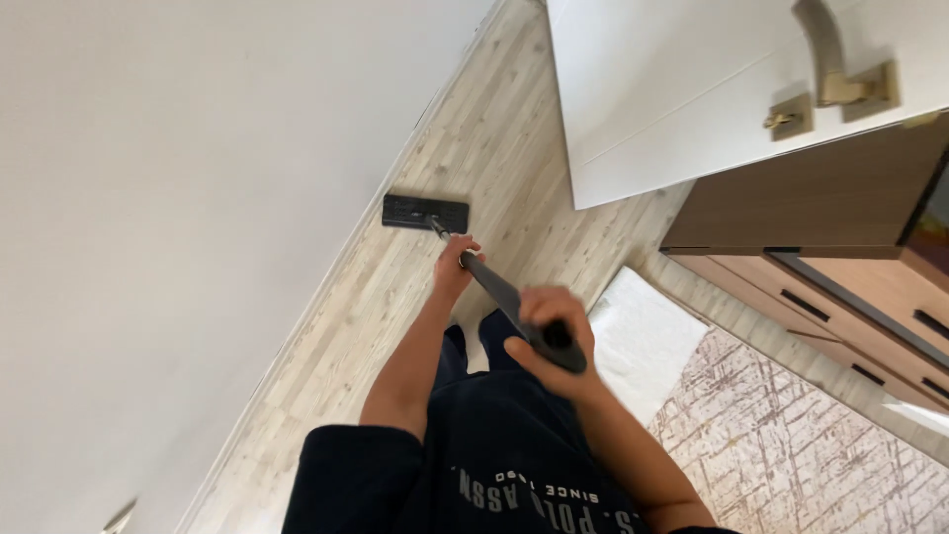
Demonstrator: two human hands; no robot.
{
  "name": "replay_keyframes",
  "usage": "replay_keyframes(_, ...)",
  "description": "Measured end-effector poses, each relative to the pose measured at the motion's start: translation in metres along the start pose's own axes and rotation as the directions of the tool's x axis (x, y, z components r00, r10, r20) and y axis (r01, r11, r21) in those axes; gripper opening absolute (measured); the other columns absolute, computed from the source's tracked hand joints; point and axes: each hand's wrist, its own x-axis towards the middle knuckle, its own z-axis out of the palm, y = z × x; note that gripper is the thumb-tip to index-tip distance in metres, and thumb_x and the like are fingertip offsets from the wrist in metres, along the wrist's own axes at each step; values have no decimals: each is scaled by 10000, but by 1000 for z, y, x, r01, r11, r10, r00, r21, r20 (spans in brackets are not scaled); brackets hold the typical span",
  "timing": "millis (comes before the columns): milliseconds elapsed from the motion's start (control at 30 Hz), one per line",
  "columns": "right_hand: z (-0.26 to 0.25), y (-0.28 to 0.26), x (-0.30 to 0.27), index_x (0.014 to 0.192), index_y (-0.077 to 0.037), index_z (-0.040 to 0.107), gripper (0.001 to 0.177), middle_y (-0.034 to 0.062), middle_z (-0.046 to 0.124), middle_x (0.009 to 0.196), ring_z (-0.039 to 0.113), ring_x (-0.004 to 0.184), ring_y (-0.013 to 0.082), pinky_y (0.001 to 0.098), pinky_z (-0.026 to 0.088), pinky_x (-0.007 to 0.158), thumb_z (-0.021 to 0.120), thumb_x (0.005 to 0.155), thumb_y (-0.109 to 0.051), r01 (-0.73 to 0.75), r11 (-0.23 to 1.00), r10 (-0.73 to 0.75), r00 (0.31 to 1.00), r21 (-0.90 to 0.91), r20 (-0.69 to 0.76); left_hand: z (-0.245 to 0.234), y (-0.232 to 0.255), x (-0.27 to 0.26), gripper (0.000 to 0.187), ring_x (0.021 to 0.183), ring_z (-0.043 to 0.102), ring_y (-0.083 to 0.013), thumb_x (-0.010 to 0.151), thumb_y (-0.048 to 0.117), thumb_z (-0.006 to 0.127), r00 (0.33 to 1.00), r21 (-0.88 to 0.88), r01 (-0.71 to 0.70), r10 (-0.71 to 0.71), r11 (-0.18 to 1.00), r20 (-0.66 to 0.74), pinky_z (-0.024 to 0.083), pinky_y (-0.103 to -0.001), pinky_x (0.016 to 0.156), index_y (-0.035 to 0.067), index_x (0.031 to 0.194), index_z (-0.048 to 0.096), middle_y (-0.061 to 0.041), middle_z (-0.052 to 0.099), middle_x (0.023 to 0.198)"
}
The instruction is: Mop the floor using a flat mop and a cleaning bucket, and use wet wipes for spot cleaning.
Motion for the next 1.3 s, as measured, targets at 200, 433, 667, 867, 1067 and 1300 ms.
replay_keyframes(200,-228,60,64,1654,-151,268,886,87,211,1718,229,1620,267,450,206,1317,441,1000,-723,-6,879,-169,930,-477,-325,31,47,11,229,1356,574,-385,835,31,794,984,-155,105,-125,982,-127,518,-445,996,115,1011,674,-90,726,1174)
replay_keyframes(433,-453,157,143,1693,-112,-81,844,140,-75,1800,-57,1670,290,456,-22,1365,253,1138,-653,-234,944,44,789,-233,-613,82,67,21,237,1262,597,-399,787,62,813,994,97,12,-1,995,-107,483,-501,1008,126,964,669,-93,732,1090)
replay_keyframes(667,-368,110,138,1517,-20,353,467,71,545,1366,507,1263,168,360,402,1142,531,1165,-271,-111,980,28,897,-163,-442,119,73,33,189,1208,635,-403,830,71,769,989,149,76,-56,986,-134,506,-477,931,119,994,689,-124,709,1022)
replay_keyframes(867,-309,90,124,1646,-113,281,700,170,415,1659,346,1579,356,547,143,1346,602,1082,-377,-14,710,33,999,-704,13,108,89,28,158,938,659,-352,863,134,799,975,210,213,-192,954,-113,520,-449,826,115,974,687,-119,699,940)
replay_keyframes(1067,-243,94,178,1604,-318,350,736,125,394,1590,288,1536,348,804,34,1120,693,961,-414,324,328,136,913,-887,384,98,76,38,184,908,688,-287,880,119,761,948,105,235,-204,966,-244,555,-404,813,150,1053,705,-76,719,981)
replay_keyframes(1300,-136,126,228,1639,-346,313,881,101,448,1478,355,1457,311,804,150,1147,792,911,-220,505,405,-56,846,-762,531,69,-11,54,244,839,636,-262,983,160,696,686,-972,98,-723,213,-89,526,-356,750,-55,1096,712,-145,686,936)
